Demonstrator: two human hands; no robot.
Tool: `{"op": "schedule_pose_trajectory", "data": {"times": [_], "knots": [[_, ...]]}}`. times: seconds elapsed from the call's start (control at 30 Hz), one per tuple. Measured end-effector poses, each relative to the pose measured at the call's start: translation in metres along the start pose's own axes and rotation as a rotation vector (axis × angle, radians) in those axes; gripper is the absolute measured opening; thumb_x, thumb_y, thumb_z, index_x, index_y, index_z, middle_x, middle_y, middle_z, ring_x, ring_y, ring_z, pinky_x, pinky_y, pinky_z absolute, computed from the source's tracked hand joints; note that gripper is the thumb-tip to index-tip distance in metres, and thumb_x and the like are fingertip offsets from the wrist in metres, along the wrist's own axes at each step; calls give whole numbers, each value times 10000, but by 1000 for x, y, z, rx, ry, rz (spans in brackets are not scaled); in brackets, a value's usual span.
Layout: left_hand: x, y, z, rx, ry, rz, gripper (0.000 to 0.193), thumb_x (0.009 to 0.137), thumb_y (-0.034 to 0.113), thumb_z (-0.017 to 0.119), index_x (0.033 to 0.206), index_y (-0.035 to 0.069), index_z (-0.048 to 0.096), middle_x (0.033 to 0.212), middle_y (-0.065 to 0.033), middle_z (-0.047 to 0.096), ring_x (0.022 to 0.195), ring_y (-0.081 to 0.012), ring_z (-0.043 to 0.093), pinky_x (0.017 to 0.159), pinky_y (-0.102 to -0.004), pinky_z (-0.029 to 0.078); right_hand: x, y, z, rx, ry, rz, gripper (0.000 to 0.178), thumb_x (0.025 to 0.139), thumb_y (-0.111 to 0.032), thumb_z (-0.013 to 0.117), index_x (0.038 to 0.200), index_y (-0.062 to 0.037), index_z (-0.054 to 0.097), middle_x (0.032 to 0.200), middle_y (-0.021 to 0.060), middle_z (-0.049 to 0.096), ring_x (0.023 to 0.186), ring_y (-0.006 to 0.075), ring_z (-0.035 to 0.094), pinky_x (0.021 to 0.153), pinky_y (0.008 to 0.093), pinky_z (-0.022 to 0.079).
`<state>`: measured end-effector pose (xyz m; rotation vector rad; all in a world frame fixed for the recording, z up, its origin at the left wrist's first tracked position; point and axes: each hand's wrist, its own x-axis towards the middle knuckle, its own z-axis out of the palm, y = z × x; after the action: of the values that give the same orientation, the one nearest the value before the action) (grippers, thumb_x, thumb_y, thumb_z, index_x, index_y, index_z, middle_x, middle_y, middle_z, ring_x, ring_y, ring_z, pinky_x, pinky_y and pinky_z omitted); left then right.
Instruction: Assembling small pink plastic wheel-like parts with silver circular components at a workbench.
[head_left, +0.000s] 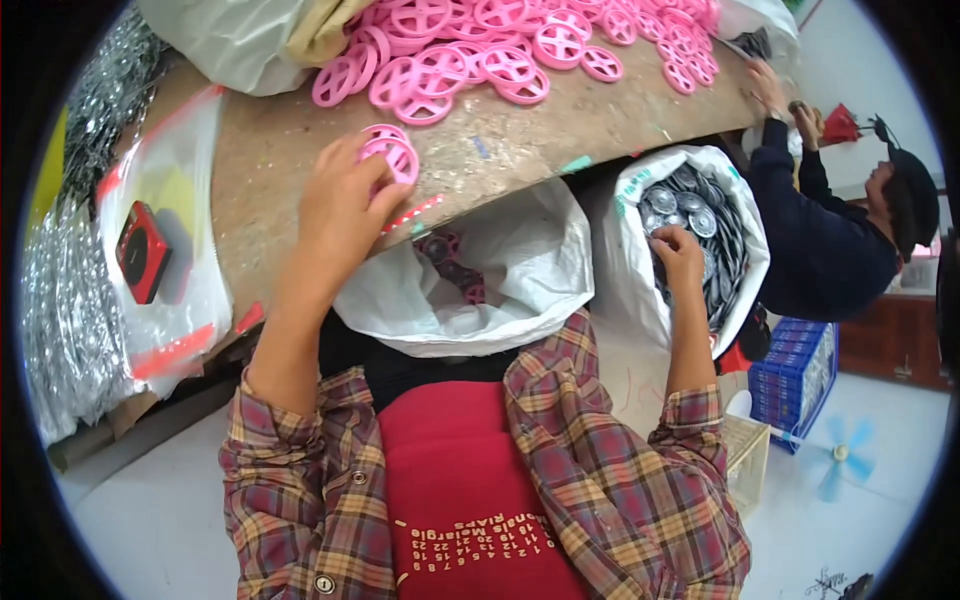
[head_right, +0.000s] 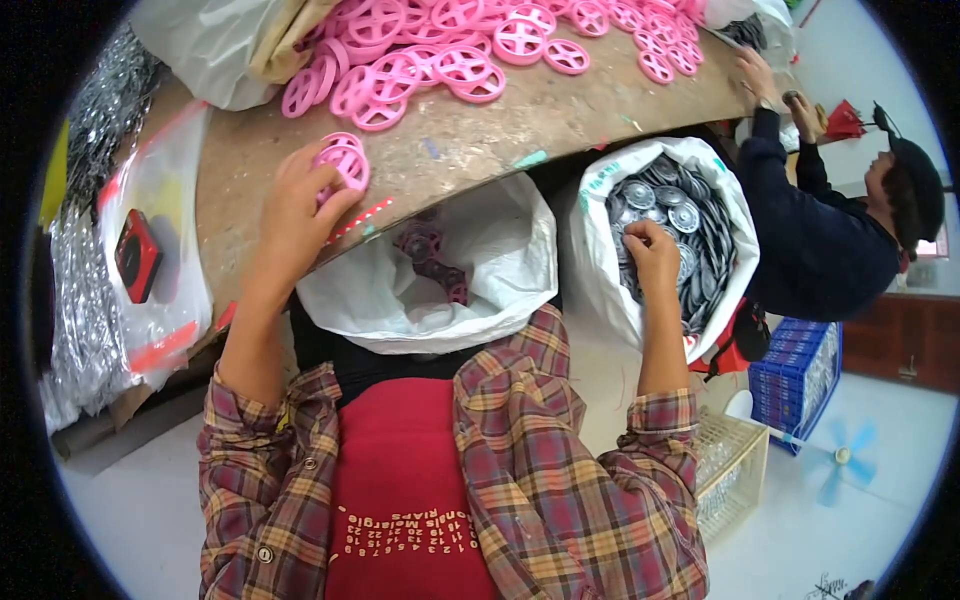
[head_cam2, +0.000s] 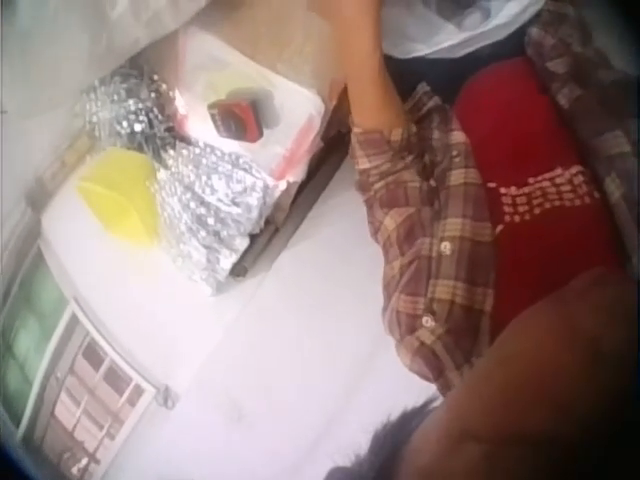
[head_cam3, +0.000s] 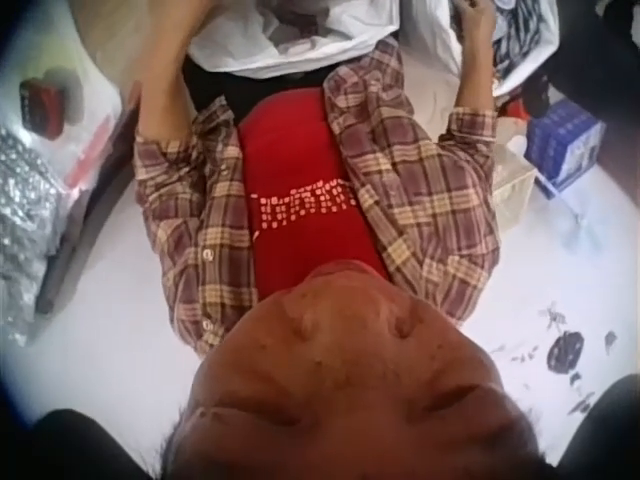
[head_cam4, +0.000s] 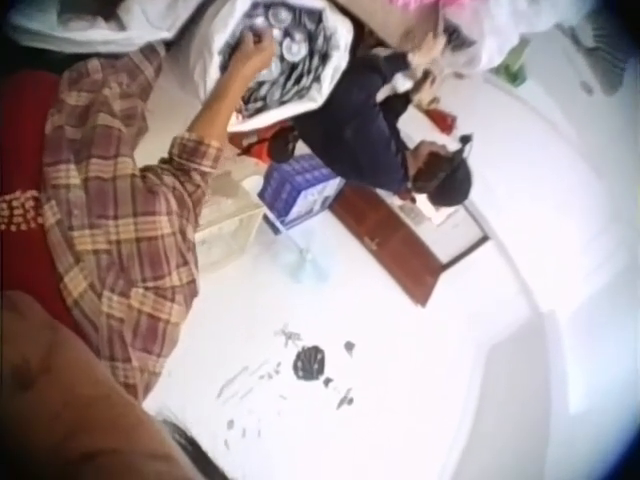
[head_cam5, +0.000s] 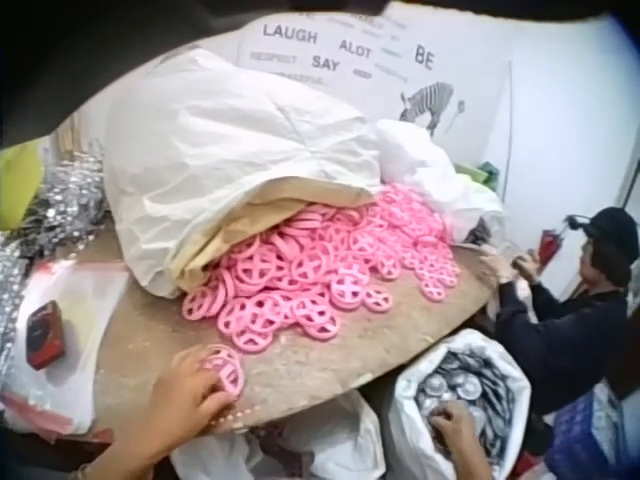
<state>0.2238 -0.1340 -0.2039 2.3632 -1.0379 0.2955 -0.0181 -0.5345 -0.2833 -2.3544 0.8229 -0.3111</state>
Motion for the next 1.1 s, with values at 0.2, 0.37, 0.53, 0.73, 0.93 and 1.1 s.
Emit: {"op": "schedule_pose_trajectory", "data": {"times": [0.2,0.37,0.53,0.73,0.93,1.1], "knots": [[13,15,-9,79,80,-125,213,779,132,670,978,66,636,1065,-124,598,1003,-320,562,821,-402,450,-23,-13,-36,368,-226,252,347,783,-39,655,1124,-23,593,826,1,590,748,87,538,711,217,421],[1,18,-9,-201,54,-257,245,824,138,641,1057,65,622,963,-131,610,858,-306,607,743,-383,471,-22,9,-27,420,-228,248,348,811,-81,653,1148,-15,593,851,-25,594,731,67,524,689,198,404],[3,13,-3,-166,207,-250,270,823,176,658,1068,68,623,990,-140,611,882,-309,612,753,-389,471,-11,-4,-14,303,-147,178,237,811,-165,685,999,-22,656,850,-23,618,683,73,503,620,232,398],[11,11,12,-71,152,-130,419,731,194,718,1113,56,613,1025,-146,586,936,-331,576,804,-425,462,-29,-50,-33,384,152,-26,257,859,-92,639,1083,33,632,915,39,629,789,111,583,723,225,458],[9,19,8,-87,75,-172,394,718,151,710,1077,45,588,922,-123,599,826,-362,584,745,-414,482,-47,-151,-16,608,-15,-400,157,879,35,549,1016,32,626,1059,91,603,957,172,576,900,279,421],[-23,52,3,-862,-99,-466,300,834,132,656,1089,18,546,925,-74,640,811,-233,640,701,-311,521,-54,-232,25,865,-112,-519,213,773,104,618,935,-30,587,956,43,538,855,127,535,773,246,434]]}}
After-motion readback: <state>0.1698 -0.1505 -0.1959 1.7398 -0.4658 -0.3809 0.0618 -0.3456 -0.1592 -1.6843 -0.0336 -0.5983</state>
